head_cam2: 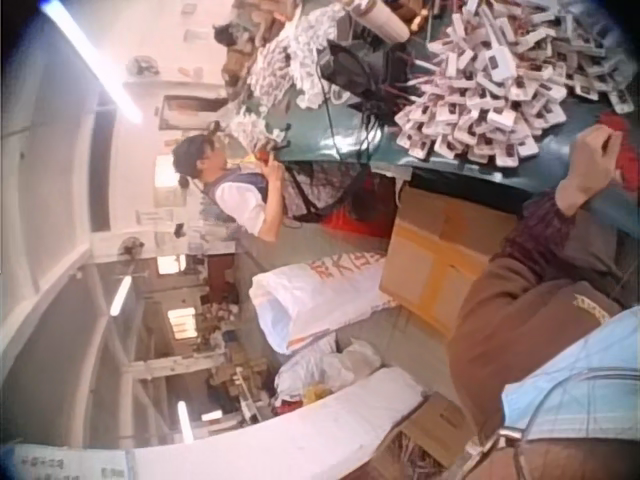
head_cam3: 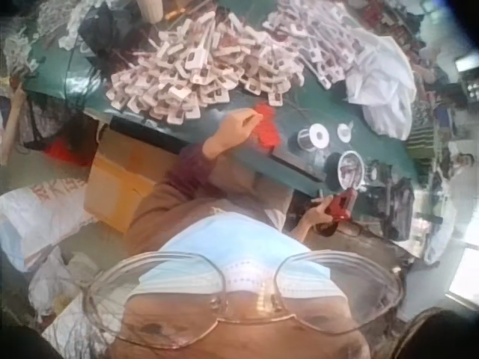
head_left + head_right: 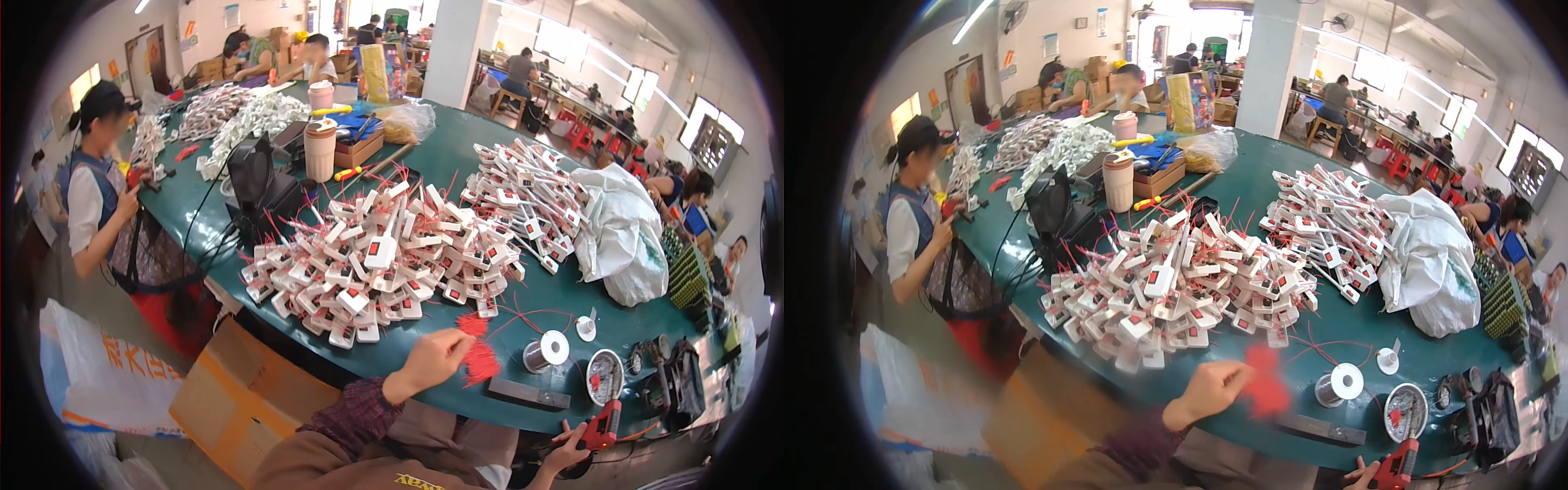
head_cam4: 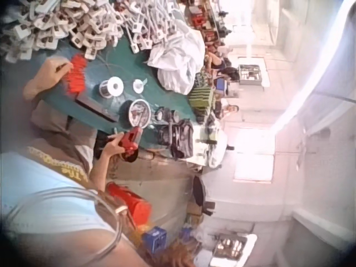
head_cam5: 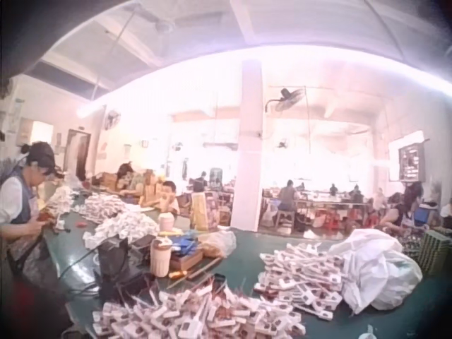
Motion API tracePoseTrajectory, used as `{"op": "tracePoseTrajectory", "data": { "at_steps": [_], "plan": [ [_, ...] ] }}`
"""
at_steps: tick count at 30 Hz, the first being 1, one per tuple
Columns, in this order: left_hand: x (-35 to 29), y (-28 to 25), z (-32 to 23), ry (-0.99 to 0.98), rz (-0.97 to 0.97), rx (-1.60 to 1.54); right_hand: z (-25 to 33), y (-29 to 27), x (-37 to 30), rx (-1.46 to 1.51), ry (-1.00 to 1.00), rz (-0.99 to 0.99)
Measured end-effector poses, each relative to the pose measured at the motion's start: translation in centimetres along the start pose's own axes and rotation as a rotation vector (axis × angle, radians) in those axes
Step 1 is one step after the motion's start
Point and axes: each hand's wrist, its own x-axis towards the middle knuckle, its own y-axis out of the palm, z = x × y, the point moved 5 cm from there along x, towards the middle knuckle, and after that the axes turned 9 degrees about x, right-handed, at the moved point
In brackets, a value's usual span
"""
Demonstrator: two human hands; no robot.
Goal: The person solders red wires onto electrical components by hand using a soldering iron and solder from a spool.
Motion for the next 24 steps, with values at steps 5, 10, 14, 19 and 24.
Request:
{"op": "tracePoseTrajectory", "data": {
  "at_steps": [5,10,14,19,24],
  "plan": [
    [0.4,-0.1,0.4,-0.066,-0.181,0.028,0.2,-1.0,1.3,0.088,0.094,0.016],
    [0.3,1.3,-0.6,-0.238,-0.08,-0.137,-0.8,-4.7,3.5,-0.056,-0.109,0.176],
    [3.1,2.9,-7.0,-0.02,0.279,-0.015,0.8,-3.9,3.5,0.085,-0.009,0.174],
    [12.9,8.9,-11.9,0.654,0.436,0.657,1.0,-4.3,2.7,0.442,0.156,0.105],
    [29.2,15.0,-4.5,0.565,0.43,1.183,0.2,-4.4,2.9,0.546,0.114,0.074]
  ]
}}
